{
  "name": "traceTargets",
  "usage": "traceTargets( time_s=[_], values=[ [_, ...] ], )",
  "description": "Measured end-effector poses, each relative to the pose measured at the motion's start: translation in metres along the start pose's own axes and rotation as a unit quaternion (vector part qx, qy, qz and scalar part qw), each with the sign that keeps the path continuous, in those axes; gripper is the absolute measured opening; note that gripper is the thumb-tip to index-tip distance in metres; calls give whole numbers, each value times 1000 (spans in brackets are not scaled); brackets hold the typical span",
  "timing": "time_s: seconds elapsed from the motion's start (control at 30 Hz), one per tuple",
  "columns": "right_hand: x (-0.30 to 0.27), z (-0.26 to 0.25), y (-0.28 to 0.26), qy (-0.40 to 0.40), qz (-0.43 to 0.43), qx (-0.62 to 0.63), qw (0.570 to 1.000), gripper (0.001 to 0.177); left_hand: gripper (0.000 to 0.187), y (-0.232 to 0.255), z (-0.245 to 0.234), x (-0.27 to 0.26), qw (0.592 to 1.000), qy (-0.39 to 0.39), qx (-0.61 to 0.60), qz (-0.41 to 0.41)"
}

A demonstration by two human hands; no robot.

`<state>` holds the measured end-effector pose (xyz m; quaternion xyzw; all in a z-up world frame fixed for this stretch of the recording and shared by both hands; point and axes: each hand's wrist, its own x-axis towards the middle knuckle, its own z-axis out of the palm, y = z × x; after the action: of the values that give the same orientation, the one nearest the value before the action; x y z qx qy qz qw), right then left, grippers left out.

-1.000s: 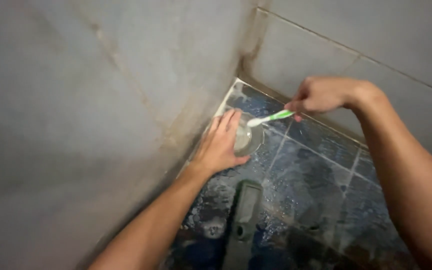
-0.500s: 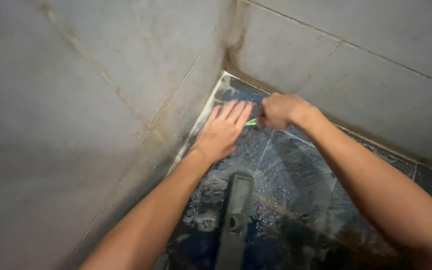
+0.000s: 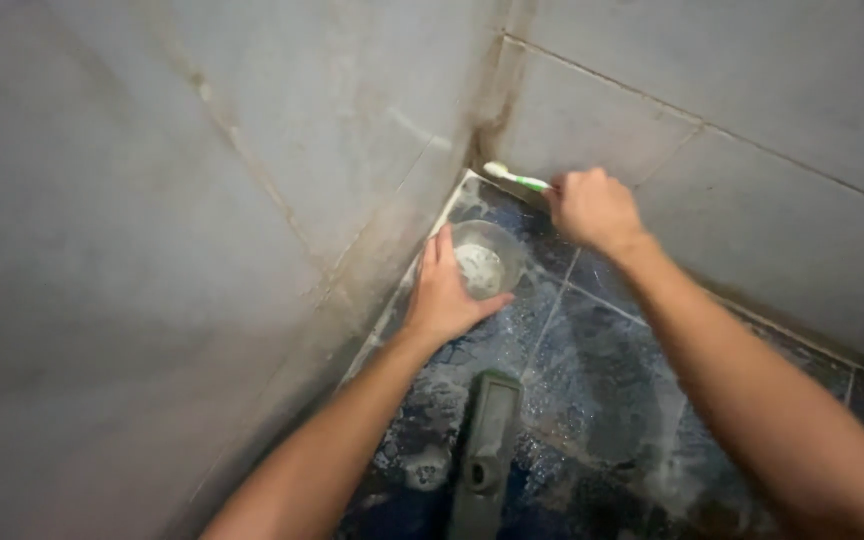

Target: The recorder is scrubbing the corners and floor tiles of a bathroom using a toothbrush, a larger hand brush, and cleaning solution.

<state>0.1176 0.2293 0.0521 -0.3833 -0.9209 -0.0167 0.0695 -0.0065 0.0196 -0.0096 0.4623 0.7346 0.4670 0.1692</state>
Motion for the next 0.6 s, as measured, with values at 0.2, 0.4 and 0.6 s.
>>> traceTargets(
  time_s=[0.2, 0.4, 0.6],
  values=[
    [0, 54, 0, 144, -84, 19, 986, 23, 132, -17, 4, -3, 999, -2, 3, 40],
    [-6, 46, -20, 160, -35, 34, 986, 17, 136, -18, 2, -3, 999, -22, -2, 31],
    [-18, 41, -24, 220, -23, 65, 973, 19, 137, -30, 10, -4, 999, -17, -28, 36]
  ],
)
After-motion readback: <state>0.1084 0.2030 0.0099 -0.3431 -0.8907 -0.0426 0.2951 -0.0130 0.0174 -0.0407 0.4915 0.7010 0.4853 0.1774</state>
